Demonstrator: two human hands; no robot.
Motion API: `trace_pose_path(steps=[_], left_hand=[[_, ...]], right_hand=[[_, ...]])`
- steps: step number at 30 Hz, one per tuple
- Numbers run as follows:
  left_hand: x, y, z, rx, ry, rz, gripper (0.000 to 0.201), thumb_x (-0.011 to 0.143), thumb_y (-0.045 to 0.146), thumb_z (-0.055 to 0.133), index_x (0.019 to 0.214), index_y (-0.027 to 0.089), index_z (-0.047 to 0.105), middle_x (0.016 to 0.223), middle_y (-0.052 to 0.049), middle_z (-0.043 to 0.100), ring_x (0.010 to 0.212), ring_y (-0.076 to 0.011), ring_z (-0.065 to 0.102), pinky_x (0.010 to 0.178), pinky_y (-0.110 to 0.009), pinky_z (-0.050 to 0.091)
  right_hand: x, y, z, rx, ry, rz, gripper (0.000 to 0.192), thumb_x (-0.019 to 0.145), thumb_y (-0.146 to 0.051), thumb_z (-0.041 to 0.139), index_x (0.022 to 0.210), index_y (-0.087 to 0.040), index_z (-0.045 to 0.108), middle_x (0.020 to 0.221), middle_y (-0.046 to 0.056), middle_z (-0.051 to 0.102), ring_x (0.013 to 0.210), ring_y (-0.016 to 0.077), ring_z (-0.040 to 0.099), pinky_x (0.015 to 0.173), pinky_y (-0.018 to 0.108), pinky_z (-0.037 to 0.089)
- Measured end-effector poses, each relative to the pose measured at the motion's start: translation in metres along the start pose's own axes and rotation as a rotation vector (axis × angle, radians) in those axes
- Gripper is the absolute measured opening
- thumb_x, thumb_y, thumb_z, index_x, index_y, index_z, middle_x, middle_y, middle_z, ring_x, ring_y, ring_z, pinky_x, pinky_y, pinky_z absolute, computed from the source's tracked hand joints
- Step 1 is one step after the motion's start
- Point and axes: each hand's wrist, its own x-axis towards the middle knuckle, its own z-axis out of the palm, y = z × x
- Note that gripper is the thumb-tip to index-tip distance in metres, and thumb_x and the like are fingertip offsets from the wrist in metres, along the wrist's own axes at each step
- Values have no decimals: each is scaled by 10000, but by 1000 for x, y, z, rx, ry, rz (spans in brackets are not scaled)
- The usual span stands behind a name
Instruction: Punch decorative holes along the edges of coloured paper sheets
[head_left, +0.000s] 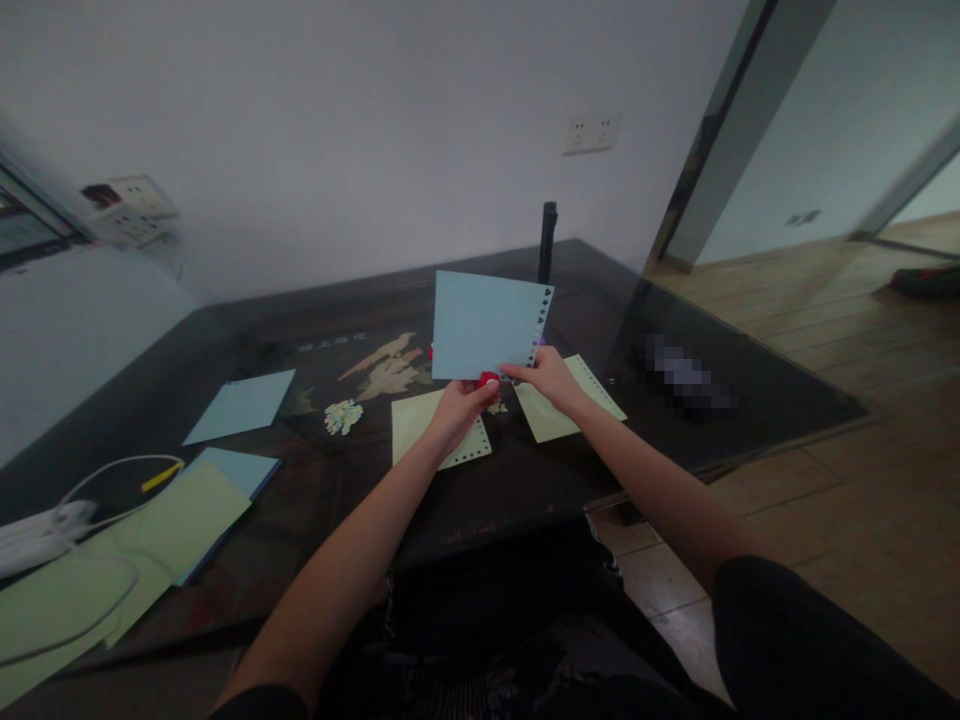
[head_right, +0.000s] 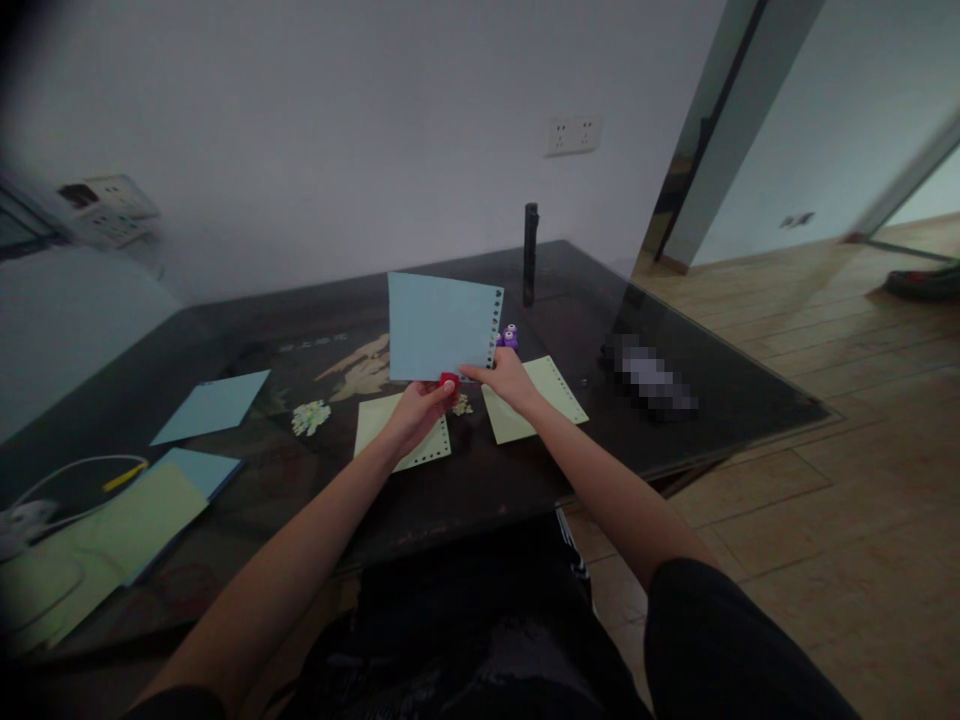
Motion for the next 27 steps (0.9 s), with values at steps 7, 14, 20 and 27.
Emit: trace_pose_path(steps=[7,14,20,27], left_hand=[[0,-1,-1,38,11,1,428,599,291,807,942,123,616,909,-73,674,712,-130,610,772,-326,467],[-1,-1,-3,69,43,21,483,589,314,810,991,158,592,984,-73,666,850,-169,626,755,-303,469],[-2,-1,-2,79,42,38,454,596,305,800,977,180,587,1088,-69,631,957,-174,586,757,-280,467],[0,-2,-1,8,73,56,400,563,297,818,846,163,569,927,-30,646,871,-145,596,805,-294,467]], right_hand=[[0,4,3,61,71,10,283,613,-406,744,706,-150,669,665,16,657,594,131,562,613,300,479],[-3,5,12,131,130,4,288,614,-408,745,705,-147,665,662,12,653,570,118,546,601,285,468],[-5,2,16,141,154,4,291,602,-407,744,691,-143,661,655,16,645,547,113,531,562,273,453],[-6,2,18,181,196,12,300,616,-421,723,748,-158,664,726,27,679,616,135,574,602,291,486]])
